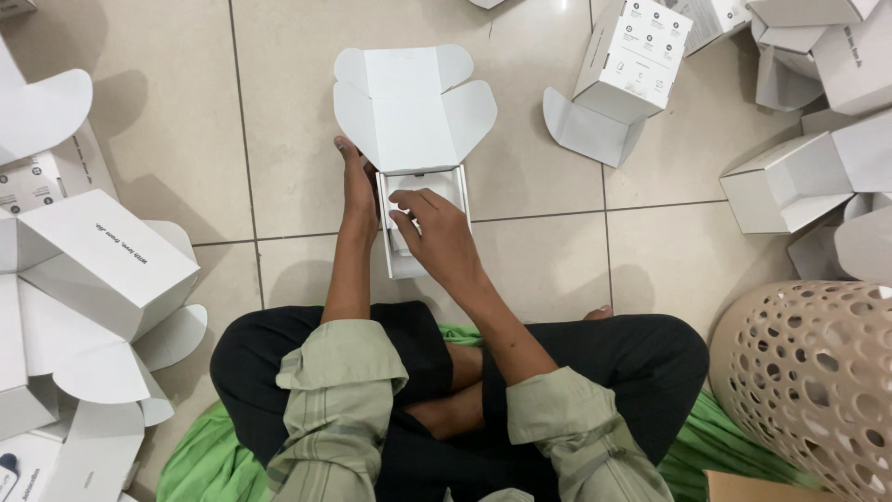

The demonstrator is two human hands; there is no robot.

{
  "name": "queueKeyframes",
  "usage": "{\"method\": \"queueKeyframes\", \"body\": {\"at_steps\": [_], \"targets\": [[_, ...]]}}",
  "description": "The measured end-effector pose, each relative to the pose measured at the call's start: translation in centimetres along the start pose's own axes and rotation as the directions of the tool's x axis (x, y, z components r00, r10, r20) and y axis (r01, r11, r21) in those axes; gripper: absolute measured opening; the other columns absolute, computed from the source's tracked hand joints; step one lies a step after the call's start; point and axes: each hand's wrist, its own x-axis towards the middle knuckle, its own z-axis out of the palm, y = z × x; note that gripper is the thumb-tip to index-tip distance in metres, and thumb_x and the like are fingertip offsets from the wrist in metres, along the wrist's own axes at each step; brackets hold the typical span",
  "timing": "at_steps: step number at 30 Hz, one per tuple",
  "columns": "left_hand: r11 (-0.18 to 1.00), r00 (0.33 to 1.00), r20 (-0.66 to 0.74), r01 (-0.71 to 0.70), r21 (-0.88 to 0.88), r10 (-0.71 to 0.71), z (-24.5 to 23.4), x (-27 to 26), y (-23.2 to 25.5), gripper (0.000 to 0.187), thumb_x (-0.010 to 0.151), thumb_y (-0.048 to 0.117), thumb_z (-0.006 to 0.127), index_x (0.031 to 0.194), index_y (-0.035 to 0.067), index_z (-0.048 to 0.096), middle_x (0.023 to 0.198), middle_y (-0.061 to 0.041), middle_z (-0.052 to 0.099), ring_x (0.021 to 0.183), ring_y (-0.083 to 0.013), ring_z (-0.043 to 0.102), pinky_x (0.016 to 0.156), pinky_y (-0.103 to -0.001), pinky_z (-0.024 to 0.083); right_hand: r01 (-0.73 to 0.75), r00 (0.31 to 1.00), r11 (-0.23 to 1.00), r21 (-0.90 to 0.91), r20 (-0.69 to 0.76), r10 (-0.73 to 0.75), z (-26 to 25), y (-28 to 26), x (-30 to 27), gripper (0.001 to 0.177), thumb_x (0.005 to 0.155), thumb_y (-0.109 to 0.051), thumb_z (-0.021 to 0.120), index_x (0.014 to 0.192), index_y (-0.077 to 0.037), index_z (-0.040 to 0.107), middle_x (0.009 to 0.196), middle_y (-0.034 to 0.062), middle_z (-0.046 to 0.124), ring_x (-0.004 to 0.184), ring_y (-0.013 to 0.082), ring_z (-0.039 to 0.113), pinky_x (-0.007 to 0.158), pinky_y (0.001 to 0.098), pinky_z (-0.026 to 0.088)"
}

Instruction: The person packs small items into boxes while sitting on the floor, including placing leaflets and small electronic devices into white cardboard boxes, closing the lids, and placing finished boxes into a larger carton.

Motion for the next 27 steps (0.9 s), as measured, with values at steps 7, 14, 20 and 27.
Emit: {"method": "queueKeyframes", "body": {"at_steps": [7,14,20,27], "targets": [[1.000,1.000,0.029,-0.006,0.005,0.006,0.3,0.1,0.8,0.106,0.088,0.083,0.018,0.156,0.004,0.035,0.149,-0.018,0.054,0.135,-0.0310,0.053,0.112,-0.040,0.043,0.006,1.000,0.991,-0.137,0.004,-0.005,2.7,1.6,1.7,0.005,0.097,-0.006,0.068,0.098,-0.002,0.068,0.083,0.0146,0.069,0.082,0.0332,0.067,0.072,0.0431,0.053],[0.953,0.987,-0.043,-0.138,0.269,0.155,1.1,-2.2,1.0,0.105,0.092,0.082,0.018,0.158,0.001,0.026,0.159,-0.019,0.037,0.146,-0.0330,0.034,0.117,-0.043,0.030,0.084,0.965,0.967,-0.239,-0.223,-0.139,-1.9,1.4,-0.6,0.012,0.088,-0.005,0.071,0.100,-0.004,0.073,0.093,0.0099,0.074,0.081,0.0291,0.063,0.073,0.0403,0.052],[0.830,0.956,-0.078,-0.201,0.520,0.281,2.8,-5.5,0.7,0.081,0.101,0.065,0.041,0.144,-0.003,0.044,0.128,-0.024,0.069,0.119,-0.0370,0.067,0.103,-0.044,0.050,-0.070,0.951,0.919,-0.389,-0.303,-0.056,-1.8,4.6,-1.0,0.009,0.088,-0.003,0.073,0.096,-0.004,0.076,0.090,0.0083,0.065,0.085,0.0263,0.062,0.075,0.0384,0.052],[0.812,0.945,-0.103,-0.208,0.545,0.311,2.7,-5.1,0.3,0.071,0.098,0.062,0.049,0.130,0.001,0.063,0.113,-0.021,0.074,0.108,-0.0329,0.070,0.094,-0.042,0.051,0.006,0.982,0.946,-0.323,-0.177,-0.066,-3.3,3.4,-1.5,0.023,0.082,-0.009,0.081,0.105,-0.009,0.075,0.096,0.0048,0.065,0.091,0.0274,0.058,0.080,0.0390,0.051]]}}
